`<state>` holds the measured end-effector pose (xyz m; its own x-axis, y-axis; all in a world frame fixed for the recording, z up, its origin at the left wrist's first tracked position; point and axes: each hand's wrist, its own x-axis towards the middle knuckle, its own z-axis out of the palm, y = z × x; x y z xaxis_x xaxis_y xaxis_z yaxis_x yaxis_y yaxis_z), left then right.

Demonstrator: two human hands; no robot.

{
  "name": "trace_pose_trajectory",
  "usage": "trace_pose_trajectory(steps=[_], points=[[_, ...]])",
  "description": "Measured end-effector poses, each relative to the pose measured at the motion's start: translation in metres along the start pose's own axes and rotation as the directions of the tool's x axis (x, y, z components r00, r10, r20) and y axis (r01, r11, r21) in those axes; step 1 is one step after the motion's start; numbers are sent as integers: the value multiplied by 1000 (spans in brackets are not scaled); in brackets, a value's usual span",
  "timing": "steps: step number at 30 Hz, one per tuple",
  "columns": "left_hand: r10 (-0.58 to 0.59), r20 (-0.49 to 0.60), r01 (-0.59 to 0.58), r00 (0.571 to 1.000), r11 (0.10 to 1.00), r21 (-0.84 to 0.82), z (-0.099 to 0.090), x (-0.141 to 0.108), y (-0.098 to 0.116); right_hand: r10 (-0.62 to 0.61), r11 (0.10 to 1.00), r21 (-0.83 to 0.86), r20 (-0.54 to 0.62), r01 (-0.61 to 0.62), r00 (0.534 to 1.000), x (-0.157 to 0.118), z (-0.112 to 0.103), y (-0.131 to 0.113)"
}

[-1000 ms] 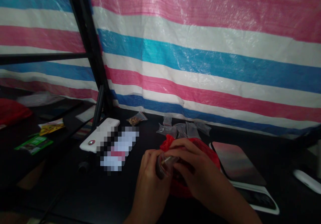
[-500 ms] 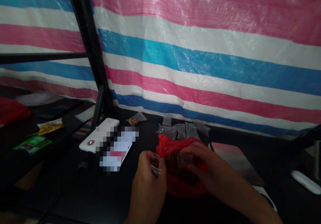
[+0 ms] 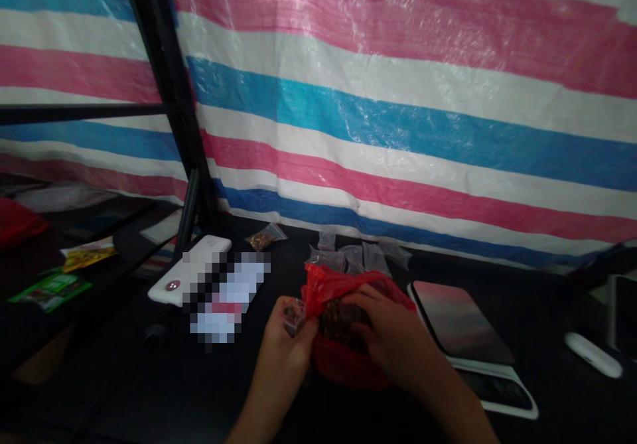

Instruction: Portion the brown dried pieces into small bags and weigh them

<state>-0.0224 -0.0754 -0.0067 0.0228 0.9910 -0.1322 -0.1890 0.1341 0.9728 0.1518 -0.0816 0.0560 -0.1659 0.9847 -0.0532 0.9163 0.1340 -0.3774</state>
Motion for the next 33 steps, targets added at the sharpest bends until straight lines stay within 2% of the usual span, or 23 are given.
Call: trace_pose_trajectory(steps=[5, 9, 12, 14, 16, 18, 20, 23, 25, 29, 33], points=[[31, -4, -31, 1000, 999, 12, 0, -2, 1, 55, 998, 12, -13, -55, 998, 0, 1, -4], [2, 25, -2, 1000, 1000, -13, 1, -3, -1, 41, 993, 116, -21, -39, 999, -1, 3, -5], [73, 1, -73, 997, 997, -9, 2, -2, -2, 37, 978, 206, -36, -28, 999, -1, 4, 0], [177, -54, -173, 983, 982, 70, 1, -2, 0, 36, 963, 268, -41, -24, 998, -2, 4, 5], [294, -127, -262, 947, 940, 216, 1, -3, 3, 16, 935, 353, -31, -4, 999, -2, 0, 10], [386, -155, -311, 909, 879, 361, 0, -5, 6, -13, 894, 447, -6, 15, 1000, -4, -6, 10], [429, -108, -339, 897, 823, 455, 0, -7, 8, -49, 852, 522, 13, 35, 999, -7, -13, 7], [433, 6, -380, 901, 783, 492, 1, -11, 8, -102, 805, 588, 3, 81, 995, -12, -19, -6], [435, 44, -398, 899, 773, 495, 2, -13, 6, -113, 811, 574, -35, 113, 993, -14, -20, -16], [434, 60, -402, 899, 766, 502, 4, -14, 5, -164, 888, 414, -128, 203, 978, -15, -16, -28], [419, 47, -384, 907, 776, 500, 3, -14, 7, -202, 900, 368, -120, 232, 972, -14, -13, -30]])
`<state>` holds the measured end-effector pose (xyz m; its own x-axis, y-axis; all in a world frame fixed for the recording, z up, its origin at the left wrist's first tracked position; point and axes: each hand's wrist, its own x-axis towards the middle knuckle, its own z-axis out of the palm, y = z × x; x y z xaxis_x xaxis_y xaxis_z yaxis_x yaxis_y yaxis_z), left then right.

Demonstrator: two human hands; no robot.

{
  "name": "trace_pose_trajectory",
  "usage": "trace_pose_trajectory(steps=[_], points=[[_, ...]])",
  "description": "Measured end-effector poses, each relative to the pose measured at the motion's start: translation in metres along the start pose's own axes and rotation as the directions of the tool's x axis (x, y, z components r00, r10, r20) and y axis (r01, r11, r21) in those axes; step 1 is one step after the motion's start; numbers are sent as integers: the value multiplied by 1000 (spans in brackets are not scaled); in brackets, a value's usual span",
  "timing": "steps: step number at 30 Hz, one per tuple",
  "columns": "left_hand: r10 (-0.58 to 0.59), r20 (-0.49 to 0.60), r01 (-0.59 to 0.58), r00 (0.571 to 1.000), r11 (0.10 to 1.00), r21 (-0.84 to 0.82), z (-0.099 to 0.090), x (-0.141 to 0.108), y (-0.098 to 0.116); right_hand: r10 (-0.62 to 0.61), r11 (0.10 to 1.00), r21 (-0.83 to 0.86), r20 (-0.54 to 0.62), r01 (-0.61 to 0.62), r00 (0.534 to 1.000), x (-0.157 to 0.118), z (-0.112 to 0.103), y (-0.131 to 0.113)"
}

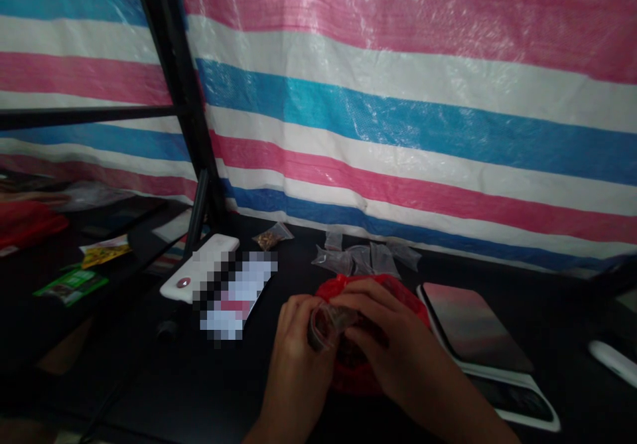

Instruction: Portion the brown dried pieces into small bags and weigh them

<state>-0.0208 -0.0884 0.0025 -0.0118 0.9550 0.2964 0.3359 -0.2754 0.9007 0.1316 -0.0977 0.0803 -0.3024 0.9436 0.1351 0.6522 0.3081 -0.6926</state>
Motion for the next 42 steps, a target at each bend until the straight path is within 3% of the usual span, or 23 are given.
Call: trace_pose_trajectory(steps=[9, 13, 15, 18, 22, 26, 29, 32, 35, 39, 40, 42], points=[[-27, -29, 28, 999, 999, 23, -1, 2, 3, 58, 997, 63, -54, -55, 997, -3, -9, 13], [-59, -119, 60, 991, 998, 0, 0, 0, 0, 90, 996, -11, -11, -91, 996, -8, -16, 28], [-4, -218, 4, 976, 1000, 0, 1, -3, -3, 81, 995, -47, -27, -83, 996, -9, -16, 26], [189, -335, -162, 923, 981, 108, 1, -6, -11, 64, 998, -3, -45, -64, 997, -10, -9, 8], [331, -308, -255, 892, 931, 263, 0, -9, -22, 62, 995, 70, 45, -65, 997, -8, 7, -22], [382, -249, -296, 890, 899, 322, -2, -10, -19, -6, 998, 62, -15, 7, 1000, -4, 14, -28], [476, -227, -366, 850, 843, 395, -3, -9, -9, -72, 989, 116, -129, 87, 989, -7, -1, -22], [617, -163, -511, 770, 750, 420, -7, -9, -2, -106, 983, 111, -311, 146, 944, -18, -34, -13], [674, -137, -579, 726, 707, 406, -11, -9, -2, -22, 985, 133, -521, 107, 853, -35, -73, 7], [675, -148, -574, 723, 706, 415, -13, -7, -7, 221, 975, 162, -666, -151, 713, -55, -109, 56], [674, -151, -570, 723, 706, 419, -13, -7, -8, 234, 972, 144, -679, -187, 696, -58, -113, 69], [679, -149, -573, 719, 701, 424, -12, -6, -9, 245, 965, 98, -655, -241, 715, -60, -115, 95]])
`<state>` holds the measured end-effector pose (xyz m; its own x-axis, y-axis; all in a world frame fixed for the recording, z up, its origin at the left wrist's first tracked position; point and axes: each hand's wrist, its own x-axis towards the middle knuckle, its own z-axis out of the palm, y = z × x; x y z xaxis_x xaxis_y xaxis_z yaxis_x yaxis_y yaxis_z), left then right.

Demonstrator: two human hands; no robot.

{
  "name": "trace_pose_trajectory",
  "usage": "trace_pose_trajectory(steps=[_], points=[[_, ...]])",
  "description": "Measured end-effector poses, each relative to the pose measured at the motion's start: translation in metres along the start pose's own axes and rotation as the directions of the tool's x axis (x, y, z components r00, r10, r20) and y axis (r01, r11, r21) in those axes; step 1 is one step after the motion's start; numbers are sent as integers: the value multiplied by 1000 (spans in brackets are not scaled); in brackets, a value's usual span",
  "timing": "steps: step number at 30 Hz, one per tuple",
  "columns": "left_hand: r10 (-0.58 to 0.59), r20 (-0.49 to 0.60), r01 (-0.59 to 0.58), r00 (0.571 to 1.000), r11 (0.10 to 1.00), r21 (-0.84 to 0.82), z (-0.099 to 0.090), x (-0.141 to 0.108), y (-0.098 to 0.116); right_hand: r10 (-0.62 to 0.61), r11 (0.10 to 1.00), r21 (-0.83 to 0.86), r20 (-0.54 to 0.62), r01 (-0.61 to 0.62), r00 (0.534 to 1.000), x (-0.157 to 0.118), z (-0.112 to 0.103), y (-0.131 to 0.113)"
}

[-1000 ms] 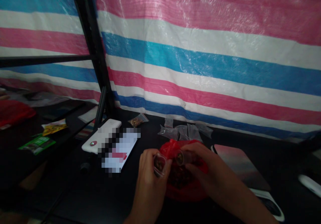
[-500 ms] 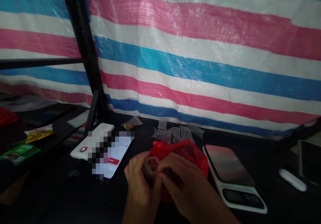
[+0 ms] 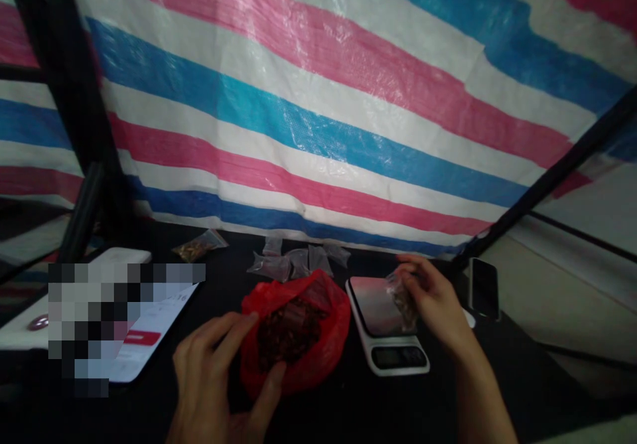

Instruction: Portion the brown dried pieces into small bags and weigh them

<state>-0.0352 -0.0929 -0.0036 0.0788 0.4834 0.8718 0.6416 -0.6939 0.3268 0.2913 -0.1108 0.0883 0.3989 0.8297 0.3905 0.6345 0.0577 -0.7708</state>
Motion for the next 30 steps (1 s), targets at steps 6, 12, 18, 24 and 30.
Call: trace_pose_trajectory(steps=[6, 12, 18, 24, 30], points=[[24, 10, -23, 1000, 1000, -9, 3, 0, 1, 39, 993, -116, 104, -27, 994, 6, 16, 38], [20, 18, -20, 1000, 1000, 1, 3, 1, 0, -4, 991, -132, -31, 0, 1000, 6, 12, 42], [21, 11, -20, 1000, 1000, -17, 1, 1, 1, -106, 991, -109, -265, 79, 958, 2, 6, 22], [15, 3, -15, 1000, 1000, -14, 1, 5, 3, -122, 984, -145, -139, 102, 983, 0, -3, 16], [-3, 7, 3, 1000, 1000, -19, 0, 5, 2, -91, 974, -207, 37, 97, 995, -3, -10, 21]])
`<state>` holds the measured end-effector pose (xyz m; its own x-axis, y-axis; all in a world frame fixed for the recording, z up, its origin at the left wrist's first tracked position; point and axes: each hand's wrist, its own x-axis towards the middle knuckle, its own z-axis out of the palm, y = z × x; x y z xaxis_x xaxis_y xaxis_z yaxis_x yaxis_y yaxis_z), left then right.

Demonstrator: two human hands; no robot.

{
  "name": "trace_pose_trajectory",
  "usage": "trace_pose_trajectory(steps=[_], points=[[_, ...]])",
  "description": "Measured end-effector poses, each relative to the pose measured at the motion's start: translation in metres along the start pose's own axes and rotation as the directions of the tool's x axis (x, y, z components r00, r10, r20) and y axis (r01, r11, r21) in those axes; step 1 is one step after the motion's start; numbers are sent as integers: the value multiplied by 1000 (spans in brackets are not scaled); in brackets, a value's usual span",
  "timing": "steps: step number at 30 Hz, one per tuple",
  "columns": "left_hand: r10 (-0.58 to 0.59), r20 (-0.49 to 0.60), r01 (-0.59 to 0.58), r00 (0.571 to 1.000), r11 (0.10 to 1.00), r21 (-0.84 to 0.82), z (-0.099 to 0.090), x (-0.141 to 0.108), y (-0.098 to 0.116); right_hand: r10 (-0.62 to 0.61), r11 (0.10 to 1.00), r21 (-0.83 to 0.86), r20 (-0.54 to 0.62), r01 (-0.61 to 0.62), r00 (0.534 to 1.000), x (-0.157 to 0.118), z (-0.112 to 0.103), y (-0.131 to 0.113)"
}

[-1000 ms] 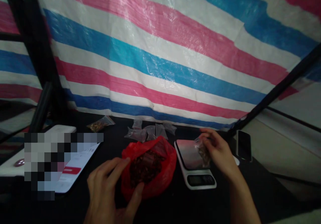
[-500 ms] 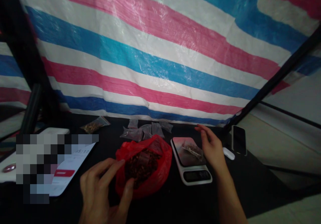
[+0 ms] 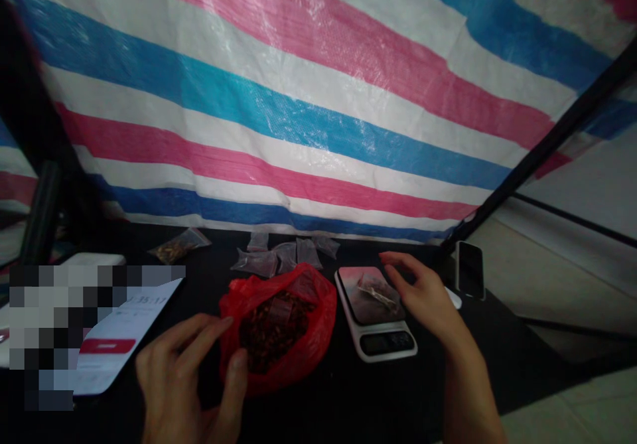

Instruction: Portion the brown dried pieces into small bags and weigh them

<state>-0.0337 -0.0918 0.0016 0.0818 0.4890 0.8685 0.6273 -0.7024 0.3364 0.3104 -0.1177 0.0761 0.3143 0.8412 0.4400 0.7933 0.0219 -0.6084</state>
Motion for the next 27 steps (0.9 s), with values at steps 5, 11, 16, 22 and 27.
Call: trace_pose_trajectory(steps=[5, 11, 16, 22, 27], points=[[-23, 6, 23, 1000, 1000, -10, 0, -3, -1, 82, 996, -50, 186, -74, 979, -8, -3, -2], [-6, -6, 6, 1000, 1000, -2, 2, -2, 0, 126, 991, -79, 306, -107, 943, -13, 1, 4], [0, 3, 0, 1000, 1000, 3, 2, -1, -2, 158, 985, -123, 312, -125, 937, -11, 9, 12], [12, 1, -12, 1000, 1000, 5, 1, -1, 1, 166, 986, -33, 292, -163, 942, -8, 12, 16], [17, 7, -17, 1000, 1000, 6, -1, 2, 4, 178, 969, 102, 338, -225, 924, -9, 6, 10]])
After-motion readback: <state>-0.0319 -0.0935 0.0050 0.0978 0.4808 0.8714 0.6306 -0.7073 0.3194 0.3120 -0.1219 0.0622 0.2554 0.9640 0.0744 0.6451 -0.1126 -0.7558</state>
